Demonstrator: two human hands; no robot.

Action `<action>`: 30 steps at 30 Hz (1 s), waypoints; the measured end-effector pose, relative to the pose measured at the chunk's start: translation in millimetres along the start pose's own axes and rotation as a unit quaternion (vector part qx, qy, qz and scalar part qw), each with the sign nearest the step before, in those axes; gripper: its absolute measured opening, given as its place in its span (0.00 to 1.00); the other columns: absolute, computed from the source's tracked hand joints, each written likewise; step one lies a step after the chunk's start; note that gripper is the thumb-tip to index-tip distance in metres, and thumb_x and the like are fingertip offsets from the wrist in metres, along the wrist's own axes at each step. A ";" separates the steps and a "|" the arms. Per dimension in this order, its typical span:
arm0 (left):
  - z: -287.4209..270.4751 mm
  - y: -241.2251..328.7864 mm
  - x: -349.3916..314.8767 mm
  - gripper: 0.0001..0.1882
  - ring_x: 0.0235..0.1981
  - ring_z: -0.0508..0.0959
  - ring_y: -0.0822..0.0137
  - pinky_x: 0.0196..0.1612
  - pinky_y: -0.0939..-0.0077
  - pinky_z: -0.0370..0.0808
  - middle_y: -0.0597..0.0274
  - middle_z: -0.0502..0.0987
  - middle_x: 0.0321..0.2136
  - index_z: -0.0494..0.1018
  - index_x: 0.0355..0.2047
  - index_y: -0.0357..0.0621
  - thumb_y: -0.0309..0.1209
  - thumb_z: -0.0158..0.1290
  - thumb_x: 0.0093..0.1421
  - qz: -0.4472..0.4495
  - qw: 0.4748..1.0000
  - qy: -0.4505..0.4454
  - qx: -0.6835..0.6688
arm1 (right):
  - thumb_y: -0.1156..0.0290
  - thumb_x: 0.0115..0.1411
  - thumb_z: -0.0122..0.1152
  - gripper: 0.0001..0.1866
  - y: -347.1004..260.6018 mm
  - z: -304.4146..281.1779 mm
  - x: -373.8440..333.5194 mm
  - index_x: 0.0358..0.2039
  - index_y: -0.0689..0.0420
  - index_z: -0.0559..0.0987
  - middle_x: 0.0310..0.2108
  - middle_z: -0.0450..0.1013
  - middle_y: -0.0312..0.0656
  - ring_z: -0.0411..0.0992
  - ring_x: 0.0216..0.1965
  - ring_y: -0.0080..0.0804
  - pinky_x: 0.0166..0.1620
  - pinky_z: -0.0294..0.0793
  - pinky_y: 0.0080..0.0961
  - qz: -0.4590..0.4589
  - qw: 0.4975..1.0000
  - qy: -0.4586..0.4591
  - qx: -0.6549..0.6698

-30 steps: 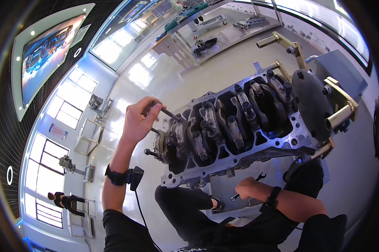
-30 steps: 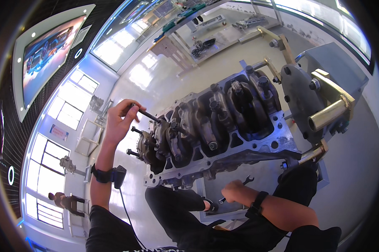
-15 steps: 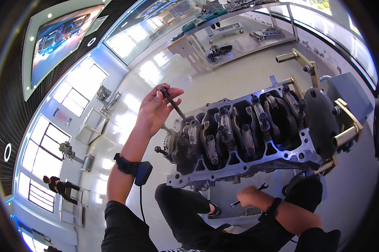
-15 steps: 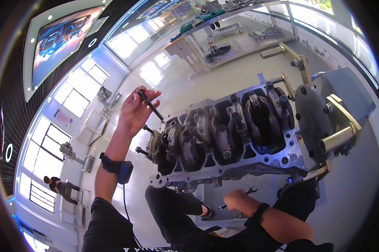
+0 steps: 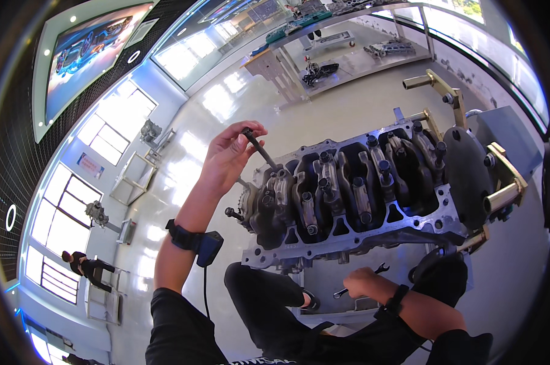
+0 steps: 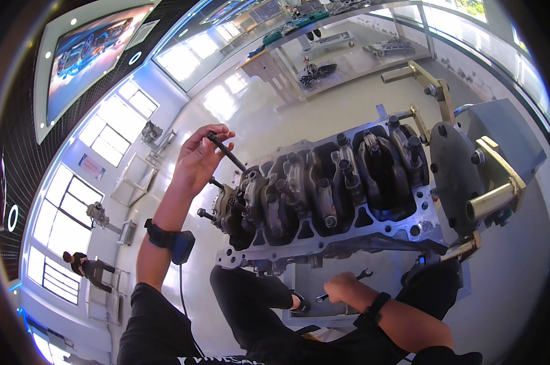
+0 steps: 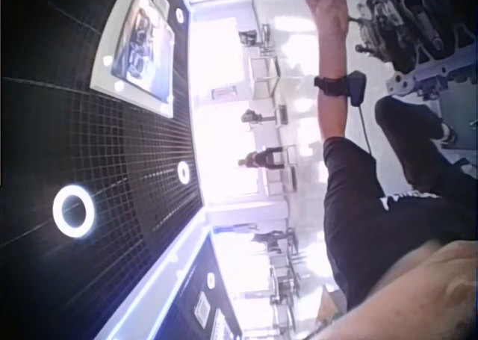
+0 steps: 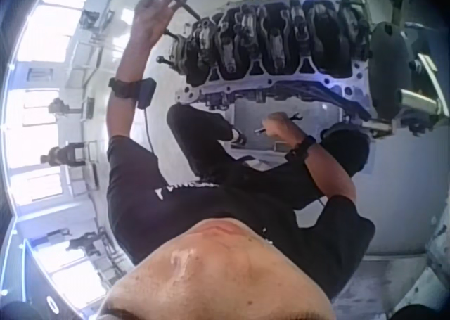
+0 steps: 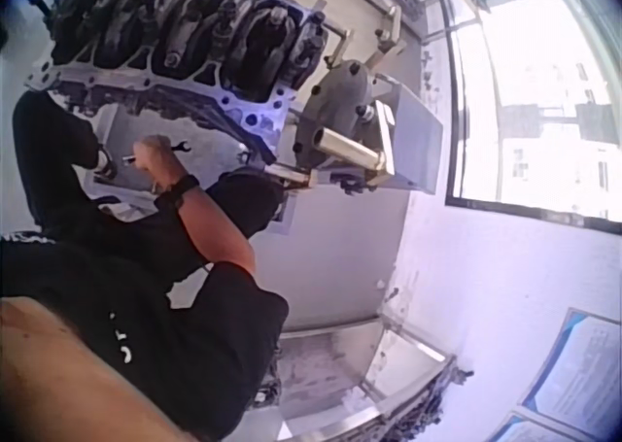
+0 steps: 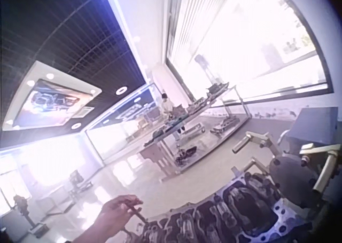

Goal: The person uses a wrench to loosen and remove bolts from a crankshaft inside an engine block, then lifts one of the long bolts out of the assembly by hand.

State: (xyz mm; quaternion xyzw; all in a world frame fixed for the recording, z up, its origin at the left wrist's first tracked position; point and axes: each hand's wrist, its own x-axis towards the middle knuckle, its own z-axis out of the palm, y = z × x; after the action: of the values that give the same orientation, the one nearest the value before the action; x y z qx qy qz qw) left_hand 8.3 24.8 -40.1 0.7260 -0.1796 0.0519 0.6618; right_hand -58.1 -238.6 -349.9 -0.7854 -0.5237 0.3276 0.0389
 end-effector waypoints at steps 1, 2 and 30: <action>1.4 -0.7 -0.5 0.17 0.54 0.69 0.59 0.56 0.60 0.65 0.59 0.71 0.47 0.70 0.46 0.43 0.38 0.54 0.60 -0.001 1.000 0.000 0.000 | 0.69 0.46 0.55 0.13 -0.3 -0.8 -0.9 0.33 0.55 0.82 0.34 0.78 0.47 0.77 0.38 0.47 0.38 0.76 0.41 0.000 1.000 0.004 0.000; 3.6 -1.6 -1.3 0.17 0.54 0.69 0.60 0.56 0.60 0.65 0.59 0.71 0.47 0.70 0.46 0.43 0.37 0.55 0.60 -0.005 1.000 0.002 -0.002 | 0.69 0.46 0.55 0.13 -0.5 -1.4 -1.9 0.33 0.55 0.82 0.34 0.78 0.47 0.77 0.38 0.47 0.38 0.76 0.41 0.000 1.000 0.004 0.001; 0.2 -16.1 -5.7 0.16 0.43 0.69 0.60 0.50 0.63 0.66 0.60 0.70 0.38 0.70 0.44 0.40 0.37 0.52 0.60 -0.028 0.998 -0.021 -0.056 | 0.68 0.46 0.56 0.13 -1.2 -1.1 -3.1 0.33 0.55 0.82 0.33 0.78 0.47 0.77 0.38 0.46 0.38 0.75 0.41 -0.001 1.000 0.011 0.005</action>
State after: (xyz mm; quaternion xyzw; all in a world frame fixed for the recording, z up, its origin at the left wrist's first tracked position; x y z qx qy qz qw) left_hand 8.3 26.6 -57.1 0.6937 -0.1757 0.0080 0.6984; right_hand -59.2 -240.4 -347.1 -0.7880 -0.5227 0.3217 0.0487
